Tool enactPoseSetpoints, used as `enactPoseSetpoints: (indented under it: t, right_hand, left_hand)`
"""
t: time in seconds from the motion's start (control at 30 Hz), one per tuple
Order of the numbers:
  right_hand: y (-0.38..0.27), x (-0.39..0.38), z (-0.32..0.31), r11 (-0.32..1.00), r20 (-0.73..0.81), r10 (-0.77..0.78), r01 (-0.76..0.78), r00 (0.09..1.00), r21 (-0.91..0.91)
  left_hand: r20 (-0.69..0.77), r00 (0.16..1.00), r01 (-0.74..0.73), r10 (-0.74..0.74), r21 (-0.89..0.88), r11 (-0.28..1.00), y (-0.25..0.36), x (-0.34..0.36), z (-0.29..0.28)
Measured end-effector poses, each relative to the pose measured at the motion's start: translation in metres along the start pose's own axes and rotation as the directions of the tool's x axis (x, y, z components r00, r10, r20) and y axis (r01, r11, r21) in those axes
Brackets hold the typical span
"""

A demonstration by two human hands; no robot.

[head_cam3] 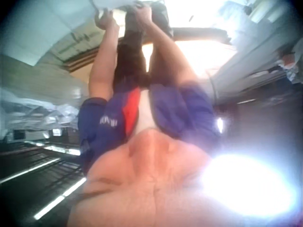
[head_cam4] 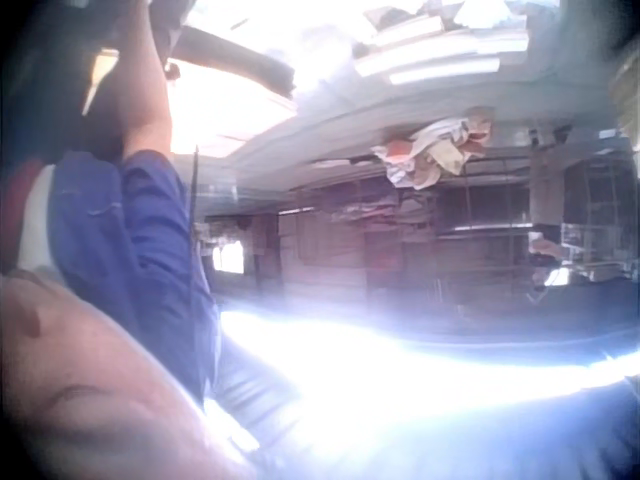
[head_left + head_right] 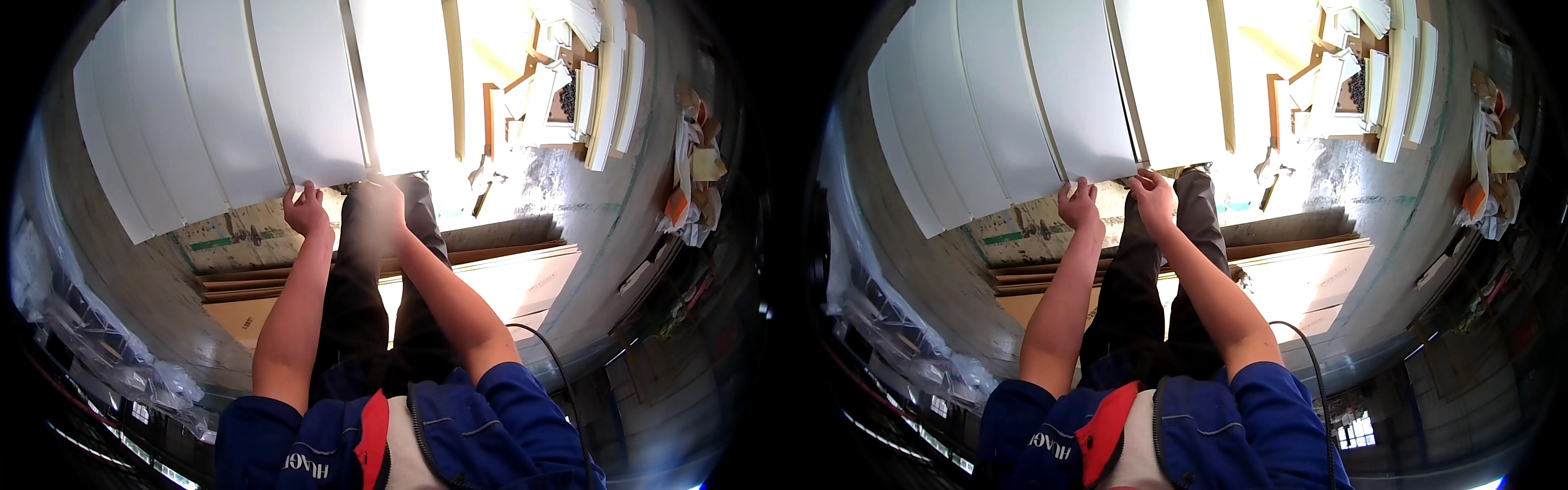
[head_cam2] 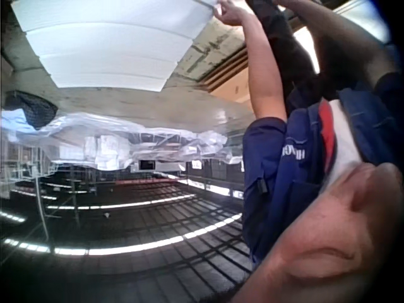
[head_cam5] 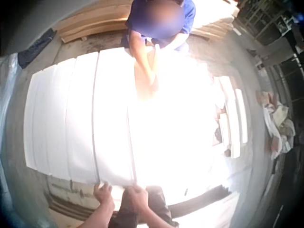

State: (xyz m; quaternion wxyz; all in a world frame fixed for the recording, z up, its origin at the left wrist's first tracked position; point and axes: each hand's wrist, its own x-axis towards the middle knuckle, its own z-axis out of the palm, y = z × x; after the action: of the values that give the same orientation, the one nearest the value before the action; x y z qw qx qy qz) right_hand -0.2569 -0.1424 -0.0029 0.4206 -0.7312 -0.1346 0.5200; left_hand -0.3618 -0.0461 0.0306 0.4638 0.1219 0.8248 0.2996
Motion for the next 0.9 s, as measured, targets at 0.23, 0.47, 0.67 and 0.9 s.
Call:
enactPoseSetpoints:
  t: [0.23, 0.47, 0.67, 0.9]
  right_hand:
    - [-0.072, -0.002, -0.005, 0.874, 0.034, 0.444, -0.441, 0.895, 0.204]
    - [-0.086, -0.005, -0.008, 0.883, -0.086, 0.453, -0.433, 0.887, 0.179]
    - [-0.058, -0.002, -0.005, 0.863, -0.080, 0.445, -0.404, 0.892, 0.303]
    - [-0.042, 0.000, 0.002, 0.751, -0.051, 0.499, -0.403, 0.865, 0.523]
  left_hand:
    - [0.013, 1.000, -0.007, 0.006, 0.055, 0.998, -0.005, 0.008, -0.012]
    - [0.014, 1.000, -0.009, 0.008, 0.060, 0.998, -0.006, 0.006, -0.008]
    - [0.035, 0.999, -0.016, 0.013, 0.083, 0.996, -0.002, 0.000, -0.006]
    - [0.070, 0.997, -0.030, 0.024, 0.095, 0.995, -0.006, 0.005, -0.009]
